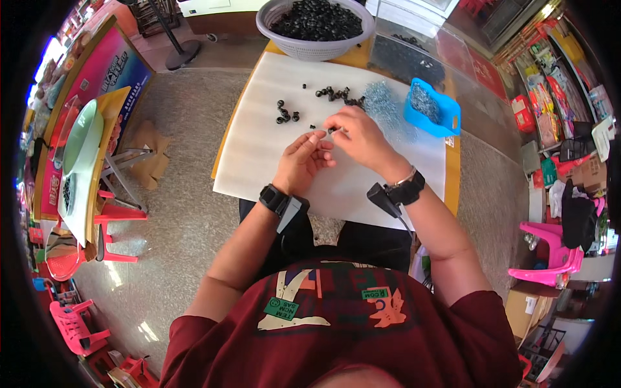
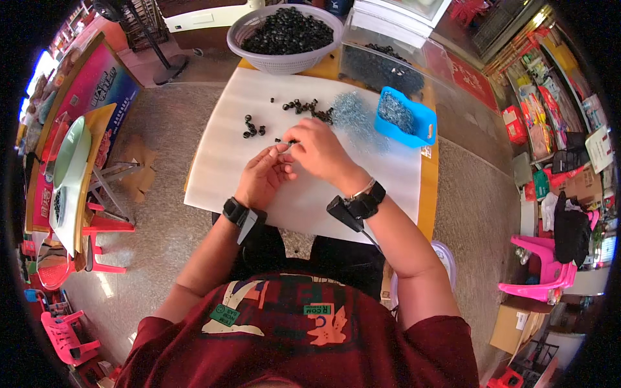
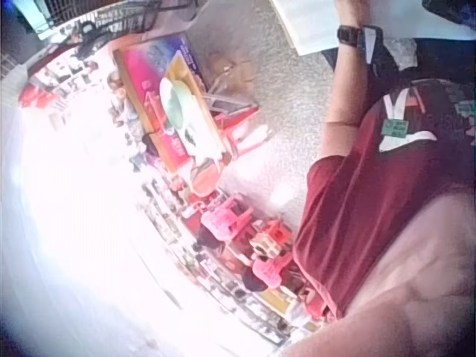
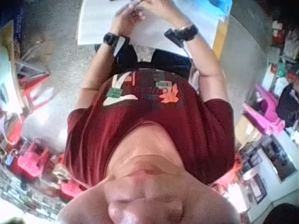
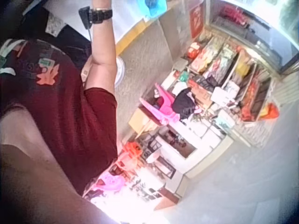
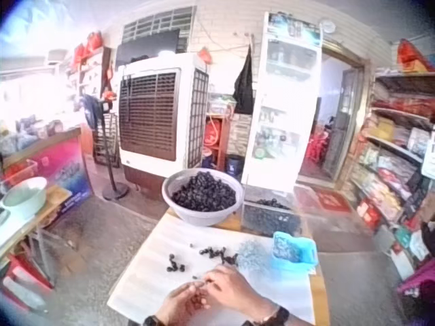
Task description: Assembling small black components onto plastic rods or pins.
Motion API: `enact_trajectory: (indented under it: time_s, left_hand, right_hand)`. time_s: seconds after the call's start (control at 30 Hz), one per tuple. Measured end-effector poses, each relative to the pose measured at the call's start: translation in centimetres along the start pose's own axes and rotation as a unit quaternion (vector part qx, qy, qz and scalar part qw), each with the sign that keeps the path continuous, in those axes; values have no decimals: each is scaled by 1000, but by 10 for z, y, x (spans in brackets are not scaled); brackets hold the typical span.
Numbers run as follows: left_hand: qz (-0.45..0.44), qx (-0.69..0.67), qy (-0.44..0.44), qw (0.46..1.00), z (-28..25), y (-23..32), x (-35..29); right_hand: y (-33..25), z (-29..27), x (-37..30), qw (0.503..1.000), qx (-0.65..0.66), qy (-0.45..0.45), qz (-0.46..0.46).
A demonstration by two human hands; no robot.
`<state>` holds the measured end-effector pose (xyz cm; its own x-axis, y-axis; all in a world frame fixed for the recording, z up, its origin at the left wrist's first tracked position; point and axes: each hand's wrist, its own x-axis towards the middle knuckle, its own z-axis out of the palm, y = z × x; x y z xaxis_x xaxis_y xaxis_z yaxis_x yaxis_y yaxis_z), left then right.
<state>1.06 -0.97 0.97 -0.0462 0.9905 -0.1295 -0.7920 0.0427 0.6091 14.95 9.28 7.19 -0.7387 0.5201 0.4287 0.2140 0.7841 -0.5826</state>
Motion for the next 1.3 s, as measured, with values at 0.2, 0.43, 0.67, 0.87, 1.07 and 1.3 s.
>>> enact_trajectory:
  time_s: [0.2,0.43,0.67,0.87,1.07,1.3]
  left_hand:
    - [-24,105,-5,994,3,-2,0]
    - [-27,86,-20,996,-1,-1,1]
    - [-14,104,-20,994,3,-3,0]
    - [-21,118,-25,992,2,-1,-2]
    - [-27,119,-17,992,6,-1,-3]
    - [-30,122,-16,992,5,-1,-2]
  right_hand:
    - [-22,10,-29,999,-20,27,25]
    - [4,2,-68,984,-12,119,129]
    - [48,-35,-87,944,-234,172,160]
    - [45,-21,-86,940,-275,141,142]
    - [42,-19,-93,952,-241,128,139]
    - [36,-23,-99,945,-231,168,158]
